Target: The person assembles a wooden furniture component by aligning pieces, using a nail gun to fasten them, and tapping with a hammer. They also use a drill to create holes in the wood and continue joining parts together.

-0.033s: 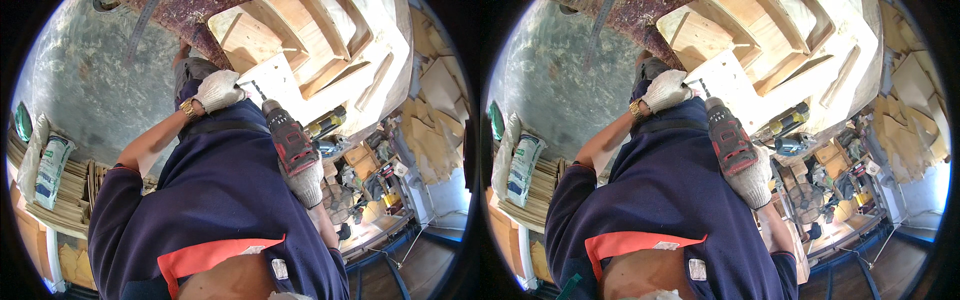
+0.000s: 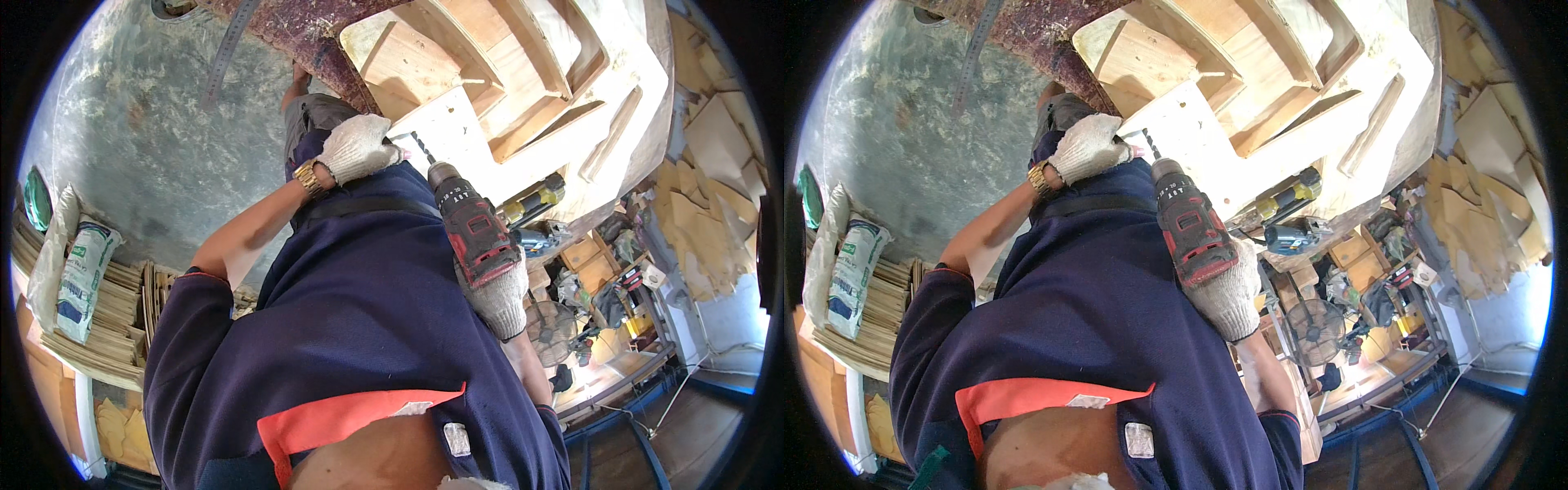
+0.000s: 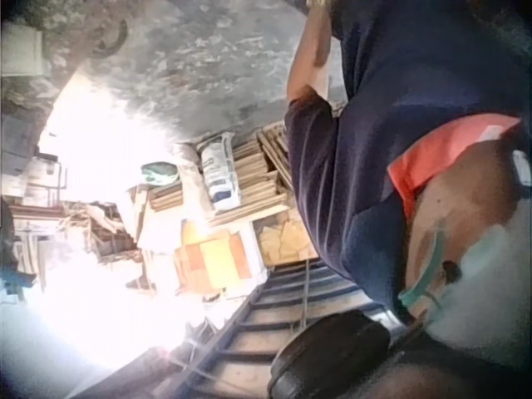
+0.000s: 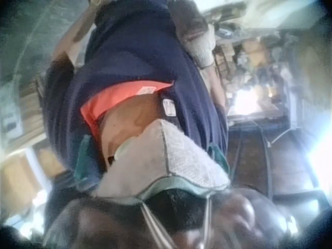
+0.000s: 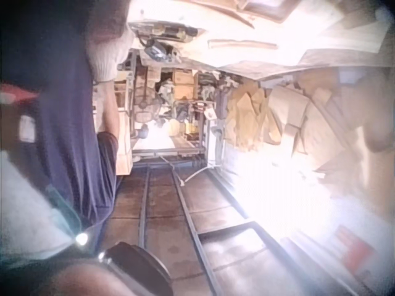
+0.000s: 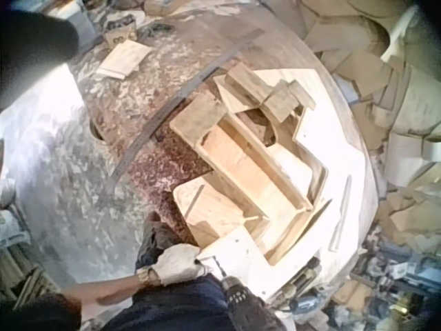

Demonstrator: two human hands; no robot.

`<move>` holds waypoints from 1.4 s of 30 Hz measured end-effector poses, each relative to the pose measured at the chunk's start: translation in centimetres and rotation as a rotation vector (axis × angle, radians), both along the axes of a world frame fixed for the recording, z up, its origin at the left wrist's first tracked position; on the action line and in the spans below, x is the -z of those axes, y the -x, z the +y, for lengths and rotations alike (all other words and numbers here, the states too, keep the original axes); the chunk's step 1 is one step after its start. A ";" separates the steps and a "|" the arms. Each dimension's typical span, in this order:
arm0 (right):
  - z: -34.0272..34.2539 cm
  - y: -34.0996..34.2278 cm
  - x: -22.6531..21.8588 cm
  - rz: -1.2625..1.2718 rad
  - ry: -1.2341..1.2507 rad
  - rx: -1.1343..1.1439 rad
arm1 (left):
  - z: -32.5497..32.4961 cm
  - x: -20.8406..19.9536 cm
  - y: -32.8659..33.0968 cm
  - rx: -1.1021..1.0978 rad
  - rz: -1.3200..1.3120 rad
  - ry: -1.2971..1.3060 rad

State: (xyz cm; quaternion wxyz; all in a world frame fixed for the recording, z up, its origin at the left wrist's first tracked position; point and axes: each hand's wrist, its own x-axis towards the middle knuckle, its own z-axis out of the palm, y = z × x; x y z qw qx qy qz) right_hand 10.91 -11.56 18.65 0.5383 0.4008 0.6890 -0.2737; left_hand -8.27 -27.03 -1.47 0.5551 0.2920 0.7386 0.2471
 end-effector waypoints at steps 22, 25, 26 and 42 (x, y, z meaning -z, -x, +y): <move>-1.2 0.4 1.4 0.369 -0.162 -0.317 | 0.1 2.0 -0.8 -0.066 -0.004 -0.044; -1.2 0.5 1.1 0.297 -0.166 -0.361 | 0.1 2.2 -1.0 -0.070 -0.015 -0.063; -1.3 0.4 1.1 0.294 -0.175 -0.371 | 0.1 2.3 -1.0 -0.071 -0.013 -0.065; -0.9 1.5 1.4 0.238 -0.175 -0.339 | 0.4 1.6 -0.5 -0.056 -0.032 -0.016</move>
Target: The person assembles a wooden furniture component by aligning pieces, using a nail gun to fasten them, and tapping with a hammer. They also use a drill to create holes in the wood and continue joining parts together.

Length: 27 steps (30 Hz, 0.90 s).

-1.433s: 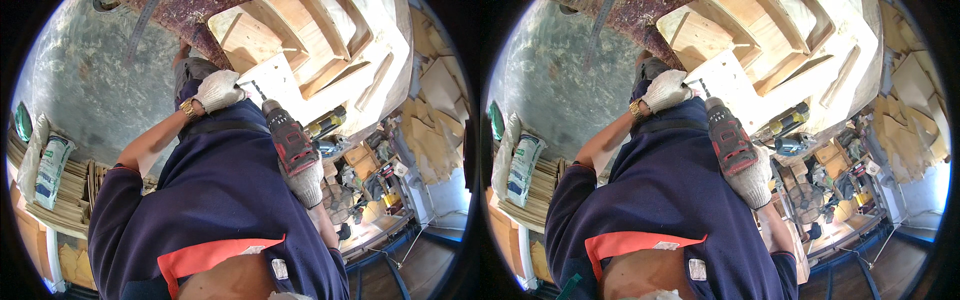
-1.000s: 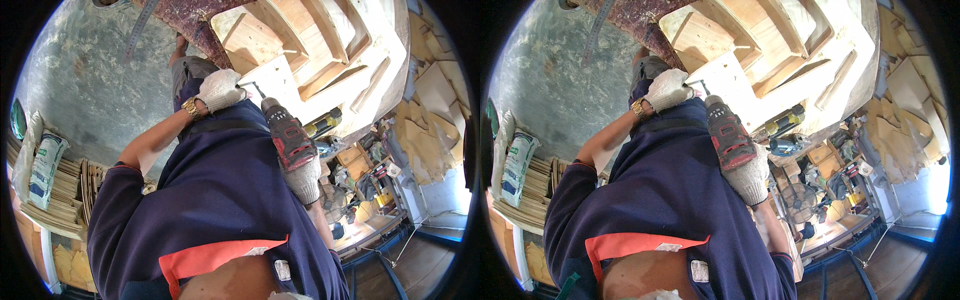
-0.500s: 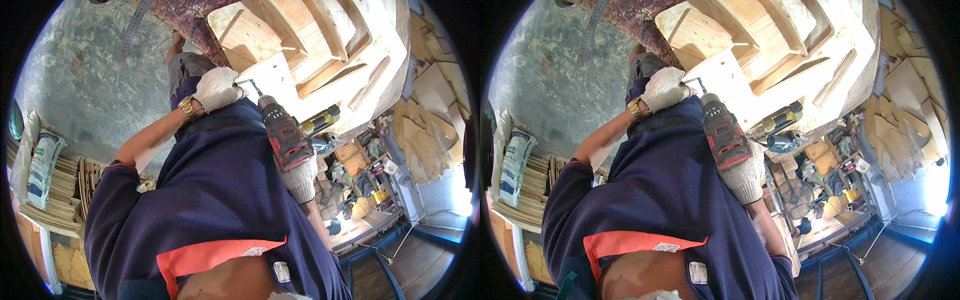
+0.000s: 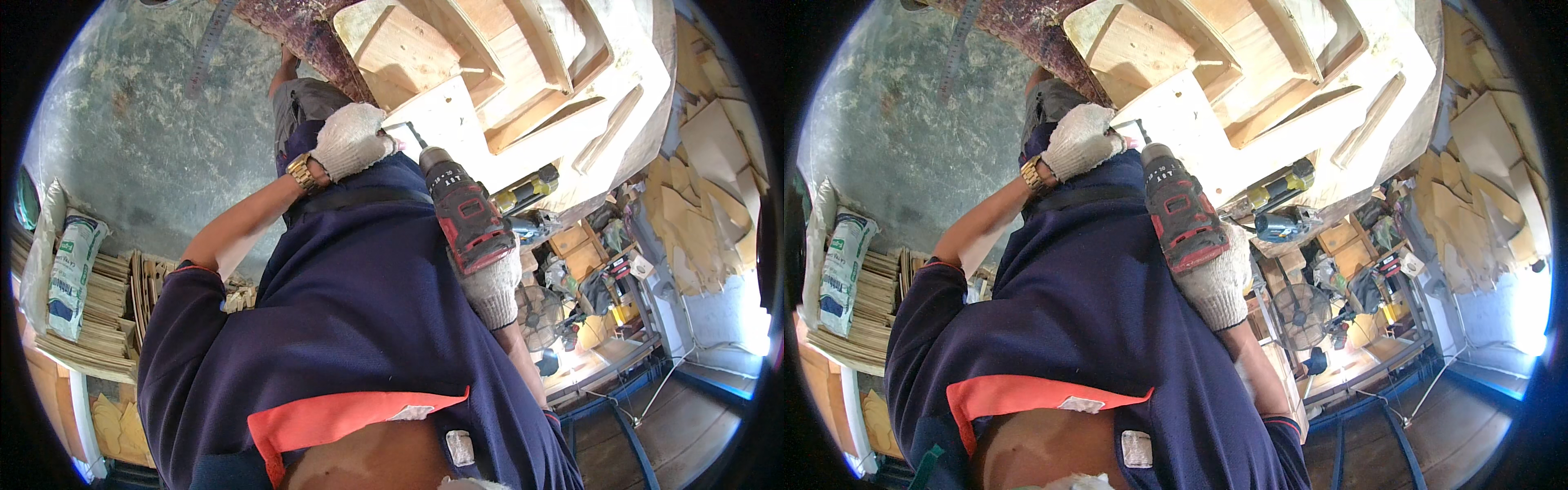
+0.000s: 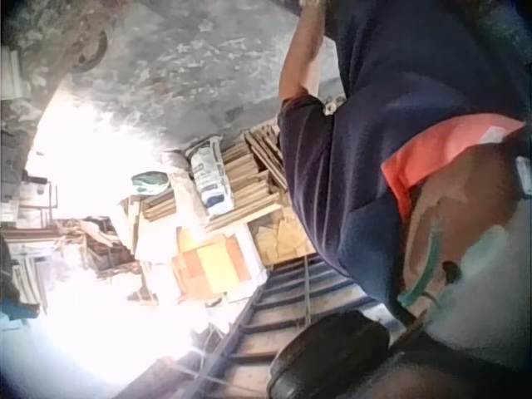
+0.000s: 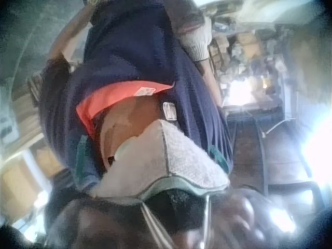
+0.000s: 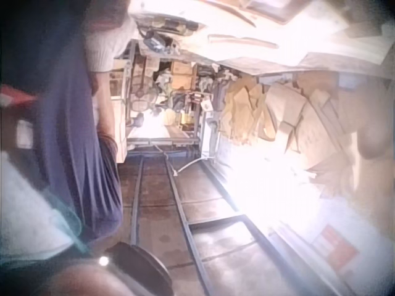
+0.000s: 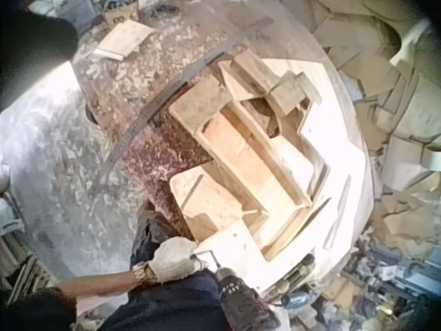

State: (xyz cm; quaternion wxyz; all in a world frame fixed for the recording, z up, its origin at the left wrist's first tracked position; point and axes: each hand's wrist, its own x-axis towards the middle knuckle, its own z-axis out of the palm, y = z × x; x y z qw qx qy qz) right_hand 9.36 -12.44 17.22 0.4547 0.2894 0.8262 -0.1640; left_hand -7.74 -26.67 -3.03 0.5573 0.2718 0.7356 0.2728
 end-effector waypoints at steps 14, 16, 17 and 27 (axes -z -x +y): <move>-0.1 2.4 0.2 0.278 0.035 0.167 | 0.0 -0.1 0.0 0.002 -0.016 0.010; -0.1 2.5 0.2 0.268 0.039 0.199 | 0.0 0.0 0.0 0.000 -0.007 0.010; -0.2 2.6 0.2 0.259 0.040 0.211 | 0.0 0.1 -0.1 0.006 -0.019 0.012; -0.2 2.6 0.2 0.248 0.040 0.240 | -0.2 0.3 -0.5 -0.002 0.051 -0.016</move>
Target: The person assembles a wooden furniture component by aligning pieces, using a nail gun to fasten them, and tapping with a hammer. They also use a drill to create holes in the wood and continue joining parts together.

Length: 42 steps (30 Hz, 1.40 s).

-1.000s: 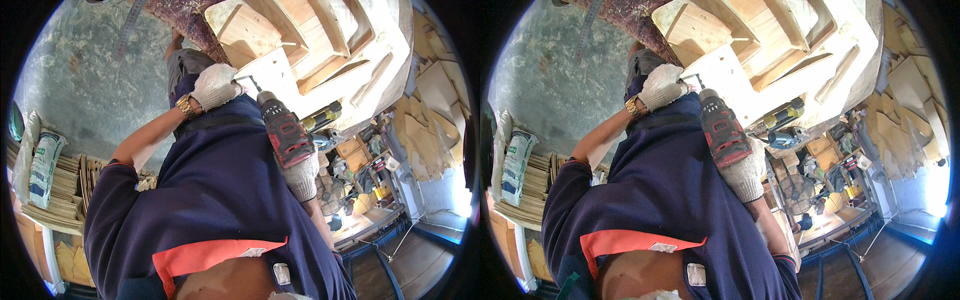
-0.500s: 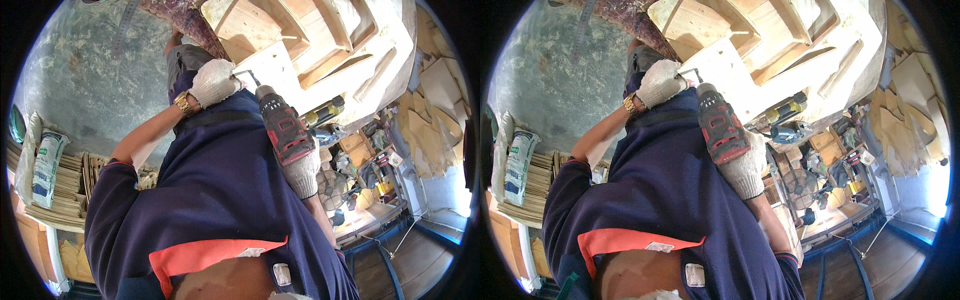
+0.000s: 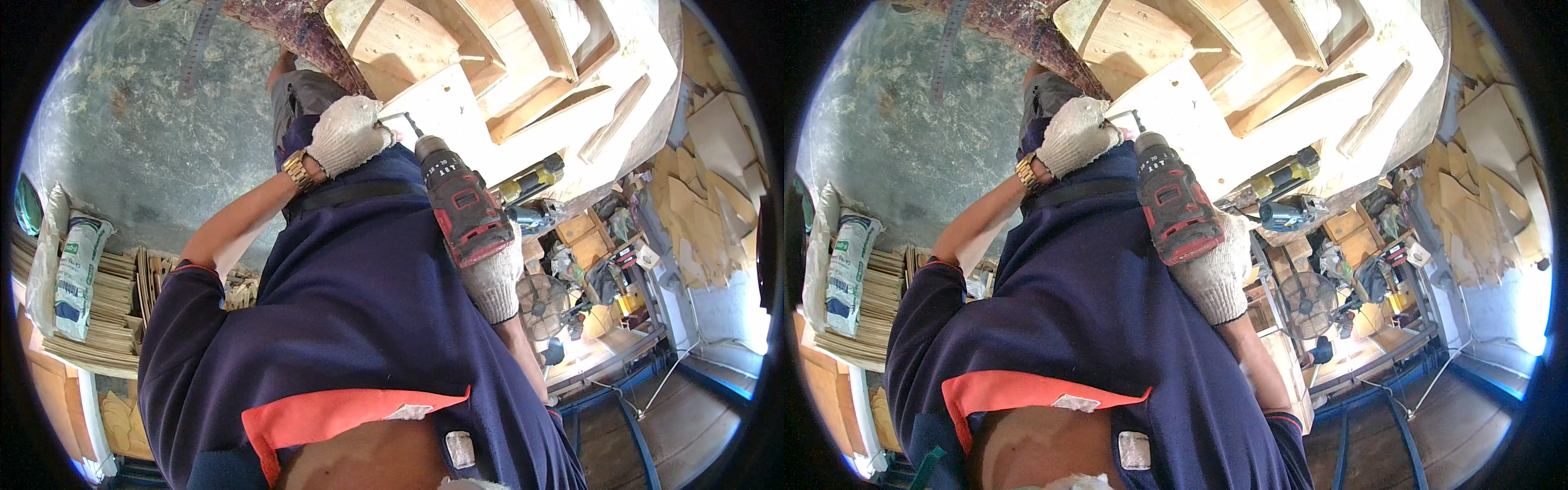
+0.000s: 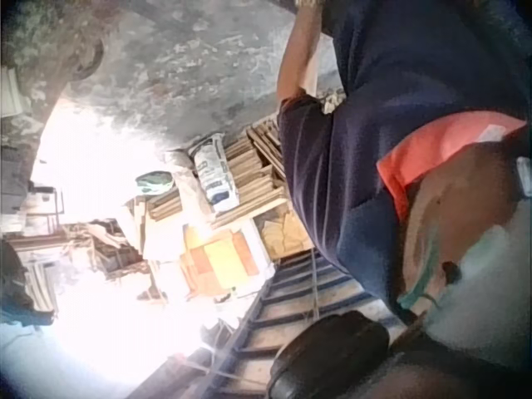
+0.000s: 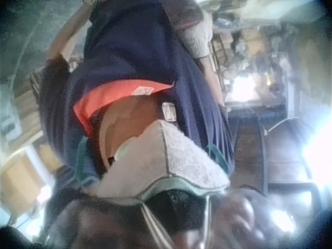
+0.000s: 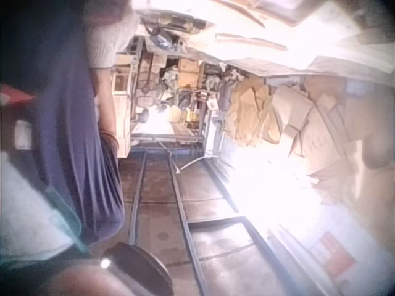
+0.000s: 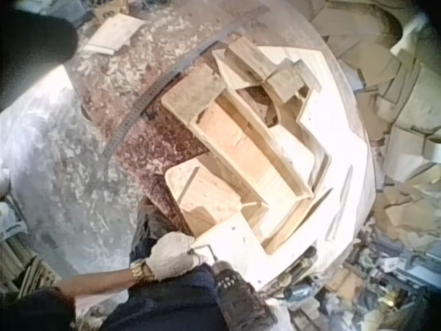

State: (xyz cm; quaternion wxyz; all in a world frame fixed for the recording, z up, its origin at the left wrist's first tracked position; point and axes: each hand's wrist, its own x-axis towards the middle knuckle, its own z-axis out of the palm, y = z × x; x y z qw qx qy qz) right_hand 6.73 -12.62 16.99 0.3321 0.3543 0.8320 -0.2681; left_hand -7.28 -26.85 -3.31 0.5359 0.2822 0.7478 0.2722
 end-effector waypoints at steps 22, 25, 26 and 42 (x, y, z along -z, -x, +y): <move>1.0 -3.3 2.7 0.025 -0.026 -0.008 | 0.8 -0.3 0.0 -0.056 -0.005 0.004; 0.7 -4.2 0.9 0.003 0.093 0.197 | 1.0 0.0 0.1 -0.032 0.040 -0.014; 0.8 -4.5 -0.1 -0.032 0.032 0.093 | 1.1 0.2 0.1 -0.024 0.078 -0.039; -2.5 10.0 2.2 0.661 -0.453 -0.450 | -3.0 -13.2 5.7 -0.823 -0.712 -0.341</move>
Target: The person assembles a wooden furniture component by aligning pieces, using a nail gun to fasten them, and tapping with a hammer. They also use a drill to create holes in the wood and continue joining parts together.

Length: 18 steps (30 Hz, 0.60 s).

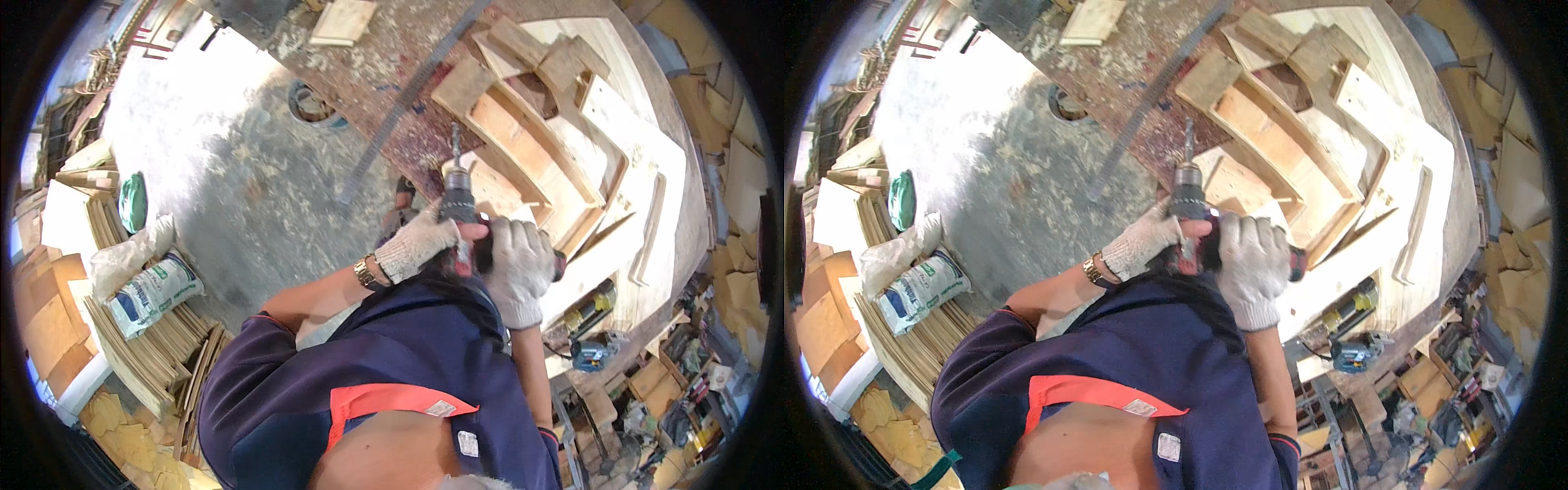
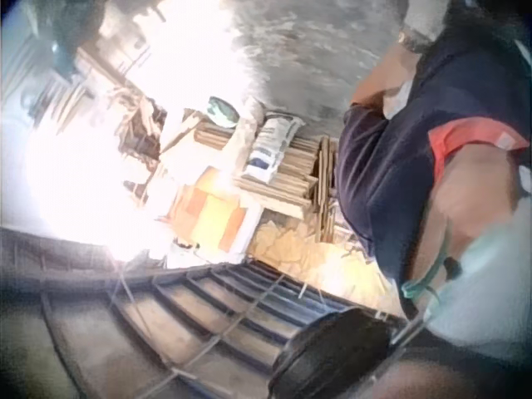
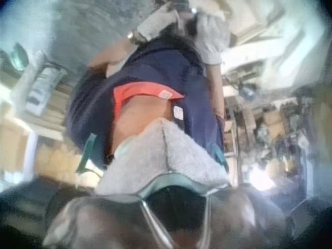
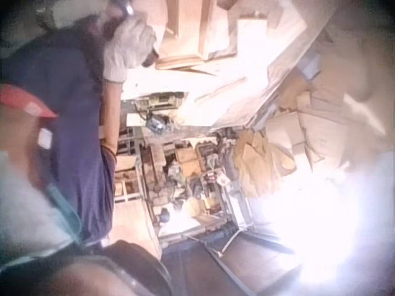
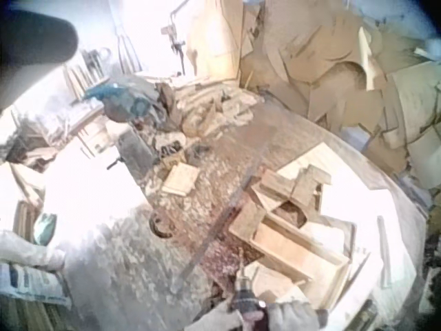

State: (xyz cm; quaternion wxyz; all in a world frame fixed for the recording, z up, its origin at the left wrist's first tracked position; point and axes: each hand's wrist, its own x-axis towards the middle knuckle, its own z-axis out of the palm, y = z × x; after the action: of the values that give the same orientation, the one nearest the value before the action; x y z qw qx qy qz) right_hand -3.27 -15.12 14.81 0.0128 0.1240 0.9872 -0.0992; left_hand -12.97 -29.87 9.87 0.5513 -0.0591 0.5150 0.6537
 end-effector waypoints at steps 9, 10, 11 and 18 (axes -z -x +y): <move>-2.7 0.4 2.0 0.034 0.333 0.370 | -7.2 11.1 15.1 -0.322 0.491 0.241; -2.5 -0.8 3.1 -0.040 0.301 0.460 | -7.6 12.6 17.1 -0.352 0.615 0.176; -2.7 -2.2 4.3 -0.098 0.295 0.536 | -7.5 14.0 20.2 -0.516 0.269 0.112; -5.6 -7.1 11.9 -0.212 0.158 0.776 | -5.5 19.9 27.6 -0.540 0.132 0.056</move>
State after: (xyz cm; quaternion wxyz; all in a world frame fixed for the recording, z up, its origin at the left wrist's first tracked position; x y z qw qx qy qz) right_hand 3.85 -20.68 2.94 0.0855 0.4953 0.8498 -0.1590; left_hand -40.60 -35.38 -10.04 0.3203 -0.1668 0.5334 0.7649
